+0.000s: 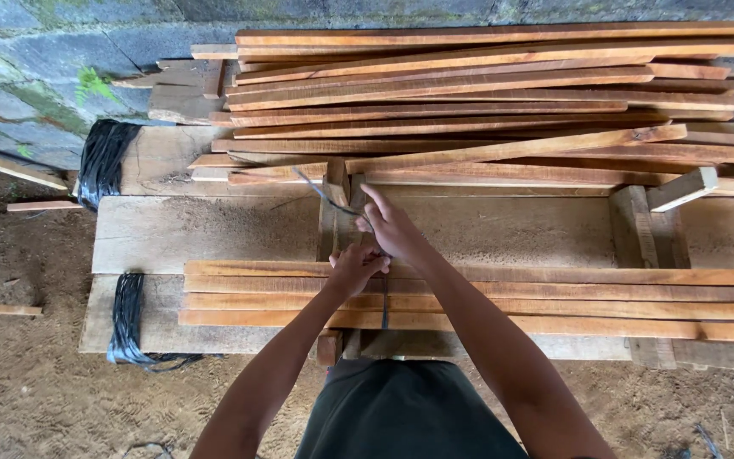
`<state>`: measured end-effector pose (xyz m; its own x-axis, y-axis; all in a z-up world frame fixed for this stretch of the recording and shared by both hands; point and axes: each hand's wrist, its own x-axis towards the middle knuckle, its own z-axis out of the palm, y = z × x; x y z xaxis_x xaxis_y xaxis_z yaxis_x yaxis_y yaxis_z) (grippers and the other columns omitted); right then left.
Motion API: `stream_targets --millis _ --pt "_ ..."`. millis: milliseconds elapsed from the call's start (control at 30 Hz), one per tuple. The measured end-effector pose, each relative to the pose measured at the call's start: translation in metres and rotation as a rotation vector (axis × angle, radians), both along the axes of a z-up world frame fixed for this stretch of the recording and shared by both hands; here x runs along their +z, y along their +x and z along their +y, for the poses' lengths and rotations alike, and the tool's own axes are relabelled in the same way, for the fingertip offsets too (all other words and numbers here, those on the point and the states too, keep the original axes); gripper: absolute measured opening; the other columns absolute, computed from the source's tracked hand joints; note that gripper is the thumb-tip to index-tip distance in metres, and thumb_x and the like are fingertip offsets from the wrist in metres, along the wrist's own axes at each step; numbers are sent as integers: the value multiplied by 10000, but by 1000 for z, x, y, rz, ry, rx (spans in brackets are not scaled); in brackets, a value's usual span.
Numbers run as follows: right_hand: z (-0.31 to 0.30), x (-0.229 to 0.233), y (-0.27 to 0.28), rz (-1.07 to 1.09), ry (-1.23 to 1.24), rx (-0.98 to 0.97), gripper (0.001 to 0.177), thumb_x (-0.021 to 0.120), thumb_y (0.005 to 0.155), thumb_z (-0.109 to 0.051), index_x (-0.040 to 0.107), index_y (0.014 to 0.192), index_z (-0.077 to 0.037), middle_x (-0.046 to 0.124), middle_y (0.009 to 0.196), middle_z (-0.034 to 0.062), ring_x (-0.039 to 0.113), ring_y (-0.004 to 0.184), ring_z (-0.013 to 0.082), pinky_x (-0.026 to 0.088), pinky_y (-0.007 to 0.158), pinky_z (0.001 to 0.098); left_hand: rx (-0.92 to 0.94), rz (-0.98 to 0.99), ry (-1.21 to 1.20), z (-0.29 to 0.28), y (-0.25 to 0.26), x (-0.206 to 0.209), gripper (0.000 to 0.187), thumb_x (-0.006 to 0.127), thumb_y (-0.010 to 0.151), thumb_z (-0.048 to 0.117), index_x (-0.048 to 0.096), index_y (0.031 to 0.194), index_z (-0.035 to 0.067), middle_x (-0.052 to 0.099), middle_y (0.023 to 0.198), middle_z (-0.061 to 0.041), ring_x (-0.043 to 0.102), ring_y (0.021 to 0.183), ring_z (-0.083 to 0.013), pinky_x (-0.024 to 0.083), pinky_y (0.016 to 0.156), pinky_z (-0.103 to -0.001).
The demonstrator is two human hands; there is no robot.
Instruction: Bundling long thin wood strips together using plastic straps and pliers.
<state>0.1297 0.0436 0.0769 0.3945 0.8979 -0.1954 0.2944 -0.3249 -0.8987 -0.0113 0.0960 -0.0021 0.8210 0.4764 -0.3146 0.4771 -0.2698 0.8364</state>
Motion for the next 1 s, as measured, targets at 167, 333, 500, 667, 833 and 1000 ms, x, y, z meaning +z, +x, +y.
stream_targets --millis 167,333,500,667,833,1000 --pt "-49 -36 3 -183 -96 96 403 267 1134 -324 273 1489 -133 646 1179 359 711 987 474 553 852 605 -26 -51 -36 2 -2 26 327 628 1051 356 682 1204 71 653 1062 -205 648 1128 -466 456 1033 -674" --pt "-83 -72 -10 -330 -80 97 333 261 1140 -367 326 1371 -136 634 1089 238 689 1054 417 558 880 589 -7 -6 -56 7 0 6 284 662 1040 431 728 1076 157 740 984 -79 673 1092 -336 456 1062 -576" --pt "-103 -81 -25 -724 83 126 208 450 1089 -257 510 1247 -136 546 984 87 649 872 259 565 682 415 20 47 -57 8 2 -13 279 690 1006 496 737 1036 223 776 933 -2 699 1029 -266 383 1069 -532" --pt "-99 -95 -25 -813 242 111 290 551 1035 -189 548 1312 -102 533 952 86 615 841 246 544 700 383 20 61 -39 12 1 -27 329 700 977 539 723 1068 224 792 957 -11 691 1087 -301 309 1141 -529" --pt "-97 -93 -27 -891 350 77 281 573 1006 -124 587 1283 -76 526 903 88 603 801 249 529 695 375 39 32 -110 11 -3 -37 405 745 968 543 695 1117 169 798 992 -27 696 1119 -296 349 1134 -548" --pt "-96 -96 -22 -873 433 83 245 625 941 -53 651 1184 -30 527 887 90 580 763 242 504 607 355 3 -43 -171 13 -7 -34 327 728 1033 304 549 1220 103 753 1095 -157 671 1145 -416 444 1024 -651"
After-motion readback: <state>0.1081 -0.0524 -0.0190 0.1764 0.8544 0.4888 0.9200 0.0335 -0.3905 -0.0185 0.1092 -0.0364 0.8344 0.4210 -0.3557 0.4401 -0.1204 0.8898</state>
